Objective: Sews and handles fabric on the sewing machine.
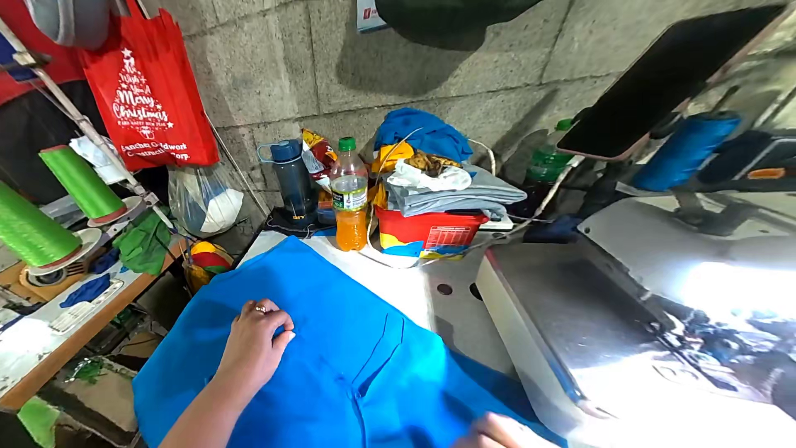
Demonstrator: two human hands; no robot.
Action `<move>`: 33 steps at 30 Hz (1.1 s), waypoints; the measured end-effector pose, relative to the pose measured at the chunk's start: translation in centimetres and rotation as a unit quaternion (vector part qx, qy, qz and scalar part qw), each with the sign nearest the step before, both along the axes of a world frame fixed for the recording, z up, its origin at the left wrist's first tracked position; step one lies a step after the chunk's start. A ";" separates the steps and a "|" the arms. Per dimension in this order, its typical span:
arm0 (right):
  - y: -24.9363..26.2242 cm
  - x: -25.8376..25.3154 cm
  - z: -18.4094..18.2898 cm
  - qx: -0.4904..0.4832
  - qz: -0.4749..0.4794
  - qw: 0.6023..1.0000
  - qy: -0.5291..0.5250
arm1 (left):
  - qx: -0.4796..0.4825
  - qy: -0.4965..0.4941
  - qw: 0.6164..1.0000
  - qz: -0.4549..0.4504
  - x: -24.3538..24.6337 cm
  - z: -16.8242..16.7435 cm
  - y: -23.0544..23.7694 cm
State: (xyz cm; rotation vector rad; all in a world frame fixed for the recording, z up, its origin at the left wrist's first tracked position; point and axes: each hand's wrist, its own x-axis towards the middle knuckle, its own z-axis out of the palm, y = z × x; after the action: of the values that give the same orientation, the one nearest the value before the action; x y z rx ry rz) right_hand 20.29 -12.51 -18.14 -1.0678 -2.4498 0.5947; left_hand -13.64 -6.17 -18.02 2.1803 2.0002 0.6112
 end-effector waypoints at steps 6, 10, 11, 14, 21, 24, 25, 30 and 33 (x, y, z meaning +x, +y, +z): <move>5.7 -7.7 -2.3 0.064 0.056 0.995 0.048 | 0.172 -0.109 0.972 -0.113 -1.8 -0.1 -2.4; 5.9 -8.6 -2.6 0.052 0.106 0.991 0.060 | 0.122 -0.180 0.969 -0.119 -1.5 2.3 -6.5; 5.6 -8.6 -2.3 0.057 0.126 0.988 0.070 | 0.102 -0.169 0.976 -0.094 -1.4 3.2 -7.5; 4.8 -9.2 -2.3 0.056 0.152 0.984 0.070 | 0.051 -0.108 0.993 -0.016 -2.1 3.9 -7.7; 4.4 -10.4 -2.8 -0.006 0.089 0.995 0.039 | -0.225 -0.076 0.964 0.119 -1.5 2.9 -0.3; 4.3 -10.7 -2.7 -0.015 0.077 0.997 0.025 | -0.277 -0.060 0.950 0.134 -1.1 2.3 1.3; 4.3 -10.8 -2.7 -0.017 0.073 0.997 0.022 | -0.287 -0.060 0.946 0.138 -1.0 2.1 1.6; 4.2 -11.1 -3.1 0.035 0.051 0.998 0.024 | -0.285 -0.078 0.942 0.161 -0.9 1.5 2.1; 4.3 -11.1 -2.8 0.058 0.048 0.997 0.018 | -0.289 -0.074 0.939 0.172 -0.9 1.4 2.2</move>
State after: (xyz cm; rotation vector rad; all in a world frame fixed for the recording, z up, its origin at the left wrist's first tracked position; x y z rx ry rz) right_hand 9.20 -8.25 -20.93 -0.8918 -2.4827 0.4889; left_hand -14.53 -3.99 -16.63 1.4233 2.1403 0.1682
